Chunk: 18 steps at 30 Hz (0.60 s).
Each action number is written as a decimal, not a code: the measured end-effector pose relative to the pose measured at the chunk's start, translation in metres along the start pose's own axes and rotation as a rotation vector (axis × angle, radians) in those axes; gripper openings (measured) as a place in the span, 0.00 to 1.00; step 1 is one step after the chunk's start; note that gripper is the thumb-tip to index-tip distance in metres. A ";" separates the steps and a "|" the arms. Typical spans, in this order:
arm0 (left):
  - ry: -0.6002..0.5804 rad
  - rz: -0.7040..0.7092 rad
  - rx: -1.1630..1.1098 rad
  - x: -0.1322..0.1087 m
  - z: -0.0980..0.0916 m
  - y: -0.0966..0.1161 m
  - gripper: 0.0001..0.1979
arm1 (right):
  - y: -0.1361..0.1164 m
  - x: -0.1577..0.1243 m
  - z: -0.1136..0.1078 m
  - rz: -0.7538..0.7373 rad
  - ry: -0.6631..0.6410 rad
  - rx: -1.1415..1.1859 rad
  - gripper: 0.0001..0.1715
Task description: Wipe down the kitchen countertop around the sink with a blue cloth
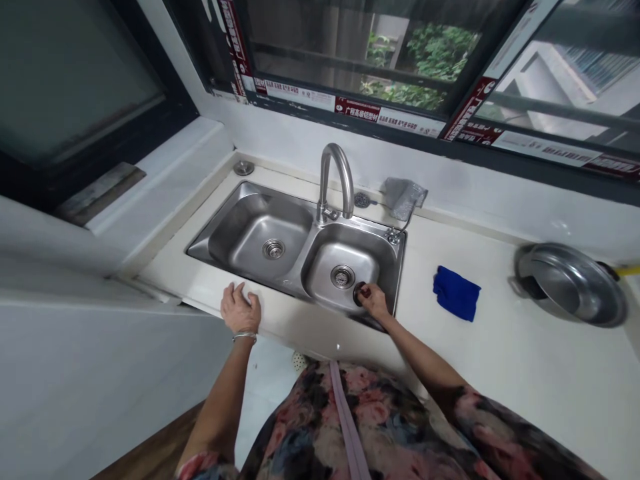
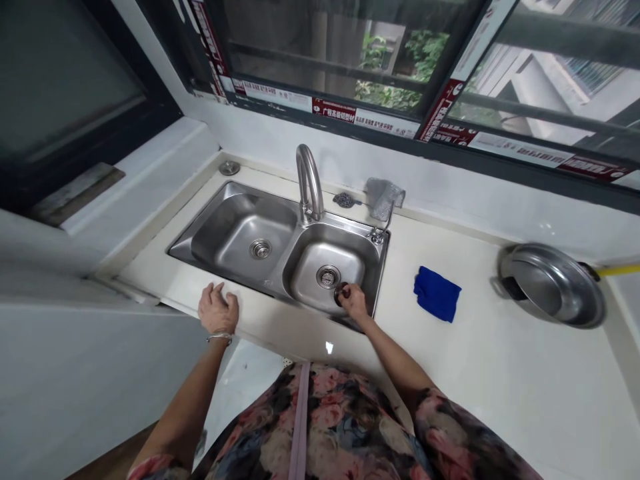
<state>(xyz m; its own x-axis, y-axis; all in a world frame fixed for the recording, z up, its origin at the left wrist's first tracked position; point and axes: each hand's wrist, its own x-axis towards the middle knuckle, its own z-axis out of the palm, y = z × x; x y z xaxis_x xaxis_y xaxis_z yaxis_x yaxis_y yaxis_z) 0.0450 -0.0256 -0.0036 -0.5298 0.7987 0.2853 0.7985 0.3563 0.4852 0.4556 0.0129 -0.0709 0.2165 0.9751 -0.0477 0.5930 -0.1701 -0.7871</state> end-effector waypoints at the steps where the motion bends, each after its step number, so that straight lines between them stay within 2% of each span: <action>1: 0.001 0.000 0.006 0.000 0.000 0.000 0.23 | -0.001 0.010 0.007 -0.006 -0.017 -0.017 0.08; 5: 0.012 0.010 0.042 -0.001 -0.001 -0.001 0.22 | -0.003 0.054 0.039 -0.007 -0.062 -0.083 0.07; 8: 0.007 0.023 0.076 -0.002 -0.002 -0.002 0.23 | 0.001 0.074 0.062 0.000 -0.100 -0.120 0.07; 18: -0.060 0.041 0.147 -0.001 -0.008 -0.007 0.23 | 0.030 0.088 0.111 0.013 -0.264 -0.172 0.08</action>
<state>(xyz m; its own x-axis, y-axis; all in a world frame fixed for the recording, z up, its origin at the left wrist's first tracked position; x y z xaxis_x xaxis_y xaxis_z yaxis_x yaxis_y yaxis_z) 0.0380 -0.0327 -0.0004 -0.4809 0.8403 0.2503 0.8549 0.3860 0.3465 0.4061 0.1094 -0.1666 0.0294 0.9721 -0.2327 0.7190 -0.1823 -0.6706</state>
